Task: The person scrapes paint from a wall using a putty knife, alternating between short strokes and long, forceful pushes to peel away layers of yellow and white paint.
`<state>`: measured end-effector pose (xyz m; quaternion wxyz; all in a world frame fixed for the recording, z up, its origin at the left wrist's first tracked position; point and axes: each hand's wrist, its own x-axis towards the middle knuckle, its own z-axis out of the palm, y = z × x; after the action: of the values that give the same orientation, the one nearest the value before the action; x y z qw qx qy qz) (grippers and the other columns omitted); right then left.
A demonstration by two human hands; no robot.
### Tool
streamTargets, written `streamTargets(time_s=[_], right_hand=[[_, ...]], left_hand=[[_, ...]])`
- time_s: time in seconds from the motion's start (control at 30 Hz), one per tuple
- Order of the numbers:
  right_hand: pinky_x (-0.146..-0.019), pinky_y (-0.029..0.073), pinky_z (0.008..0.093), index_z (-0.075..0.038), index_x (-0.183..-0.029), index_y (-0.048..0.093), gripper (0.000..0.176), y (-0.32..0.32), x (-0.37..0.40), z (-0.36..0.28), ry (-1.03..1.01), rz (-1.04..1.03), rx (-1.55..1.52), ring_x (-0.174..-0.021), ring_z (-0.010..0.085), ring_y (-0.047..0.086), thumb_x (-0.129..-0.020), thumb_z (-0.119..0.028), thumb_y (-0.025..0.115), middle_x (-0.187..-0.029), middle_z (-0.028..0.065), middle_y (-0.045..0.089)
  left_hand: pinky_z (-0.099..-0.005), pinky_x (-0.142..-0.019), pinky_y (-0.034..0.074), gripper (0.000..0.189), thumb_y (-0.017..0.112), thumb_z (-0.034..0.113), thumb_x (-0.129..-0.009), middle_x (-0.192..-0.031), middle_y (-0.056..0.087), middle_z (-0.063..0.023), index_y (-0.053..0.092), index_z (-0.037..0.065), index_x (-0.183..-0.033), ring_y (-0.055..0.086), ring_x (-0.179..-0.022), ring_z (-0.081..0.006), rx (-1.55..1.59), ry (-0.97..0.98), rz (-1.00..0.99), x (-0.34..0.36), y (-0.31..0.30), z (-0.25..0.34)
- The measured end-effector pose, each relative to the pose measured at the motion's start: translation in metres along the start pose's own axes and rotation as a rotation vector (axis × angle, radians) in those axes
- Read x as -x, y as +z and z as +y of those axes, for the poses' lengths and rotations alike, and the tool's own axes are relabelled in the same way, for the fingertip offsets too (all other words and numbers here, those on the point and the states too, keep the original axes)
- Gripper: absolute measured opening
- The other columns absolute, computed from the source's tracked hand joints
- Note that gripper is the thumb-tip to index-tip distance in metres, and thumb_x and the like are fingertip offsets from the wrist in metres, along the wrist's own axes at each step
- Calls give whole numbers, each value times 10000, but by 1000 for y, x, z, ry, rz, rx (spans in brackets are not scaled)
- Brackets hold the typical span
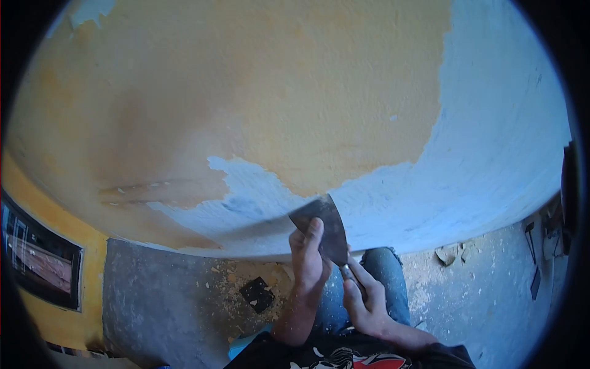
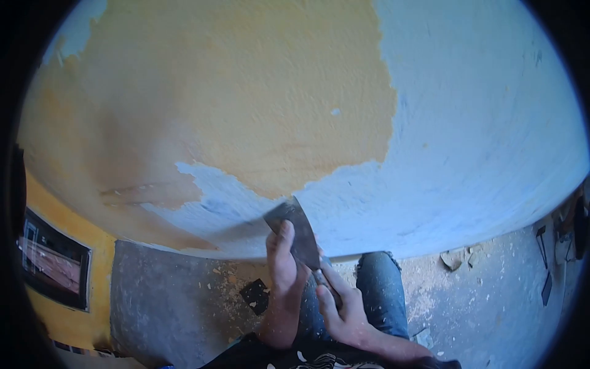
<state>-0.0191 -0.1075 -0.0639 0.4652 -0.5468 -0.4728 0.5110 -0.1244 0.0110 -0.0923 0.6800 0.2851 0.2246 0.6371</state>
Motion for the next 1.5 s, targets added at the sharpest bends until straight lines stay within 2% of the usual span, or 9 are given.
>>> streamTargets(time_s=[0.17, 0.37, 0.67, 0.7, 0.93, 1.2, 1.23, 1.4, 1.5], right_hand=[[-557, 421, 215, 1, -1474, 418, 484, -8, 1, -1, -29, -21, 13, -601, 30, 493, -1029, -163, 513, -680, -7, 567], [-544, 415, 211, 23, -1437, 452, 472, -10, -11, -10, -149, -57, 74, -612, 26, 503, -1017, -172, 543, -689, -6, 581], [-588, 444, 218, 11, -1459, 435, 504, -8, -1, -16, -31, -65, 24, -626, 44, 531, -1026, -225, 535, -714, 17, 600], [-526, 347, 195, 37, -1453, 417, 521, -11, 3, -6, -38, -67, 0, -581, 15, 440, -1033, -256, 510, -708, -48, 534], [-520, 353, 201, 31, -1447, 428, 511, -7, 0, -10, -63, -13, 32, -570, 17, 442, -1028, -251, 507, -664, -56, 512], [-526, 354, 197, 33, -1421, 453, 474, -8, -2, -20, -124, -38, 98, -605, 12, 455, -1034, -239, 491, -725, -38, 547], [-538, 369, 201, 34, -1426, 447, 474, -12, 4, -22, -24, -74, 85, -616, 16, 458, -1033, -227, 492, -749, -31, 555], [-551, 386, 210, 34, -1454, 420, 473, 8, 2, -12, -142, -46, 40, -610, 27, 467, -1035, -174, 491, -759, -33, 549], [-563, 395, 216, 39, -1455, 418, 475, -3, 3, -18, -3, -39, 48, -612, 35, 473, -1033, -167, 491, -744, -29, 541]], left_hand=[[-332, -518, 577, 293, 579, 315, -1008, -817, 673, -93, 627, 27, -1024, 662, -620, -184, 29, -31, 110, 9, 5, -6], [-330, -532, 565, 328, 577, 334, -1006, -812, 656, -88, 603, 10, -1053, 657, -622, -188, -12, 29, 60, 4, 4, 12], [-331, -517, 563, 305, 569, 309, -1012, -803, 659, -82, 614, 10, -1049, 655, -597, -186, 50, -28, 22, 7, 12, 17], [-337, -525, 571, 294, 570, 297, -1012, -810, 662, -84, 614, 9, -1050, 659, -610, -187, 44, -43, 51, 9, 15, 13], [-371, -534, 601, 257, 584, 265, -1002, -843, 676, -93, 616, 13, -1043, 683, -669, -189, 59, 1, 27, 6, 10, 5], [-335, -525, 591, 249, 598, 257, -998, -837, 683, -87, 626, 16, -1052, 683, -659, -183, 133, 52, 39, 3, 14, 13], [-326, -521, 587, 248, 597, 264, -1000, -826, 685, -82, 629, 21, -1036, 680, -646, -176, 121, 6, 84, 8, 16, 10], [-311, -492, 573, 254, 595, 278, -1003, -824, 693, -74, 637, 29, -1036, 675, -621, -164, 125, -44, 72, 8, 2, 8], [-301, -481, 564, 258, 593, 292, -1004, -830, 689, -81, 633, 37, -1016, 672, -611, -162, 139, -43, 143, 13, 6, 0]])
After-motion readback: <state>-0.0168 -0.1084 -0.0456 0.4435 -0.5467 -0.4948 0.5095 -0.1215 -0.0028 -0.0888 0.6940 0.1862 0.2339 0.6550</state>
